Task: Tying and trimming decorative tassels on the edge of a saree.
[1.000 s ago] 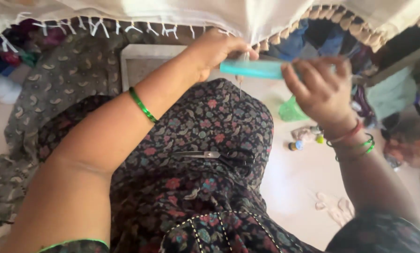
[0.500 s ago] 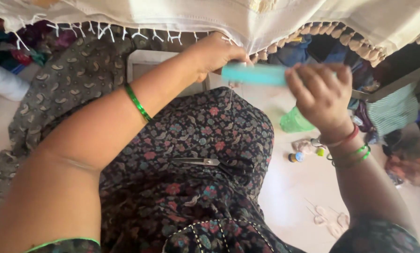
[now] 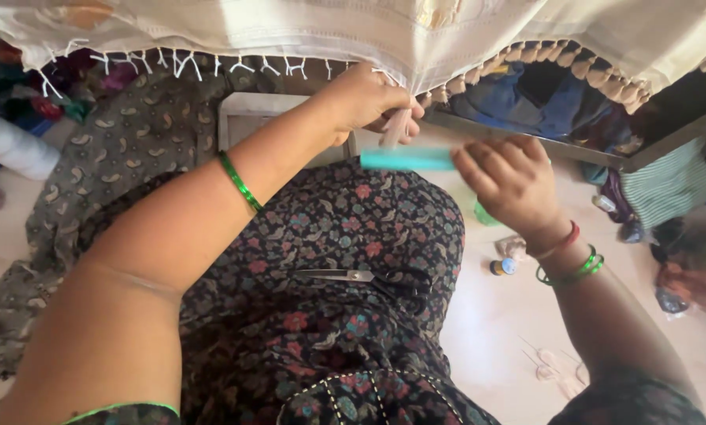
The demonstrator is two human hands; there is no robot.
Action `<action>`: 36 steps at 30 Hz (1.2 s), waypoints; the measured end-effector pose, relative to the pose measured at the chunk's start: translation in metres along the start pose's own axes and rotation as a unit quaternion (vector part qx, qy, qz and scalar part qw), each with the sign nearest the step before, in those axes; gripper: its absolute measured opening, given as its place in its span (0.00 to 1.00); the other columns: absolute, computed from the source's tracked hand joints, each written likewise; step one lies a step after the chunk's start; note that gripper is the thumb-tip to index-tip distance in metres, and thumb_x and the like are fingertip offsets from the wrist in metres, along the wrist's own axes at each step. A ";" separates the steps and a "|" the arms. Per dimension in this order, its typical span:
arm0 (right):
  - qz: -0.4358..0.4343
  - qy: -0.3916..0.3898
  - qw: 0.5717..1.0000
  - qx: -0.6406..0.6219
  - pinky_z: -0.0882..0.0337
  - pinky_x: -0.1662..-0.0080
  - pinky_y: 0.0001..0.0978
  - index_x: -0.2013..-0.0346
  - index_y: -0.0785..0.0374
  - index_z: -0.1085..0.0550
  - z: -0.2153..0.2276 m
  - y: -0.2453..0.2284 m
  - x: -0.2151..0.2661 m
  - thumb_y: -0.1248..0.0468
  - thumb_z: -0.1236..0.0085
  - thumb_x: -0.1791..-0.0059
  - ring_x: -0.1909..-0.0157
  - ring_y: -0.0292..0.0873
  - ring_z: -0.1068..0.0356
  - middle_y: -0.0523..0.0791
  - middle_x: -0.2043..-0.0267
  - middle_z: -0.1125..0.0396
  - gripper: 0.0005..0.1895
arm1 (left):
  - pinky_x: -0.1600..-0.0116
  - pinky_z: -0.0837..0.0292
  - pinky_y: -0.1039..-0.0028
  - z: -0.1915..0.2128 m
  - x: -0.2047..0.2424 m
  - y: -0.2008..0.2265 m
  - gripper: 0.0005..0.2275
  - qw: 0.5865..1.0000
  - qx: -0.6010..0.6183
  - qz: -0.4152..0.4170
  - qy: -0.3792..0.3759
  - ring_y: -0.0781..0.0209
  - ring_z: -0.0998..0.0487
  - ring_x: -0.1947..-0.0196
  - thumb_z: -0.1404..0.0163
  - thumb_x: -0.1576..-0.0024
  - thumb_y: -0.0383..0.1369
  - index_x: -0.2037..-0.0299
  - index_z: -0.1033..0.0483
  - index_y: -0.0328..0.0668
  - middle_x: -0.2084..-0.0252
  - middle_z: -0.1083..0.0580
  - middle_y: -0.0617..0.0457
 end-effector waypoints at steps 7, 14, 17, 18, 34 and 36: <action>-0.007 0.007 0.992 -0.125 0.31 0.46 0.44 0.48 0.61 0.25 -0.017 -0.051 0.014 0.69 0.40 0.56 0.52 0.46 0.27 0.45 0.54 0.27 0.20 | 0.64 0.18 0.73 -0.006 -0.012 -0.043 0.12 0.998 0.041 -0.039 0.006 0.61 0.15 0.70 0.51 0.40 0.32 0.58 0.19 0.28 0.66 0.17 0.44; -0.284 0.078 0.865 -0.406 0.26 0.52 0.34 0.57 0.64 0.23 -0.061 -0.061 0.001 0.69 0.40 0.53 0.54 0.42 0.25 0.45 0.56 0.25 0.09 | 0.59 0.22 0.77 -0.033 0.012 -0.089 0.13 0.969 0.036 -0.200 0.143 0.69 0.20 0.68 0.55 0.32 0.38 0.56 0.22 0.35 0.69 0.21 0.54; -0.449 0.163 0.771 -0.421 0.27 0.55 0.28 0.56 0.67 0.23 -0.073 -0.034 -0.018 0.68 0.43 0.46 0.60 0.36 0.27 0.44 0.60 0.26 0.06 | 0.59 0.22 0.77 -0.043 0.024 -0.088 0.13 0.960 0.035 -0.232 0.153 0.71 0.20 0.67 0.55 0.31 0.37 0.55 0.22 0.35 0.68 0.21 0.56; -0.475 0.196 0.732 -0.448 0.29 0.58 0.26 0.56 0.69 0.24 -0.075 -0.024 -0.032 0.66 0.42 0.43 0.61 0.35 0.30 0.44 0.63 0.27 0.07 | 0.58 0.22 0.77 -0.046 0.026 -0.086 0.12 0.957 0.038 -0.243 0.151 0.71 0.20 0.67 0.55 0.31 0.37 0.54 0.22 0.35 0.68 0.21 0.56; -0.489 0.294 0.409 -0.712 0.30 0.49 0.27 0.59 0.65 0.25 -0.146 -0.053 -0.011 0.58 0.51 0.42 0.58 0.33 0.30 0.40 0.62 0.28 0.13 | 0.66 0.32 0.76 -0.029 -0.013 -0.062 0.14 0.978 0.160 -0.126 0.043 0.68 0.28 0.72 0.46 0.37 0.38 0.58 0.17 0.30 0.71 0.25 0.56; -0.483 0.200 0.508 -0.685 0.39 0.55 0.29 0.54 0.70 0.26 -0.151 -0.049 -0.006 0.58 0.49 0.36 0.57 0.35 0.38 0.43 0.58 0.31 0.16 | 0.69 0.34 0.78 -0.032 -0.002 -0.058 0.12 0.970 0.111 -0.129 0.173 0.71 0.29 0.73 0.47 0.37 0.36 0.61 0.17 0.31 0.72 0.23 0.58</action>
Point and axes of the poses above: each hand's wrist, its own x-axis away from the middle knuckle, its own z-axis out of the back of the hand, y = z × x, the point moved 4 cm from there along -x, towards the middle knuckle
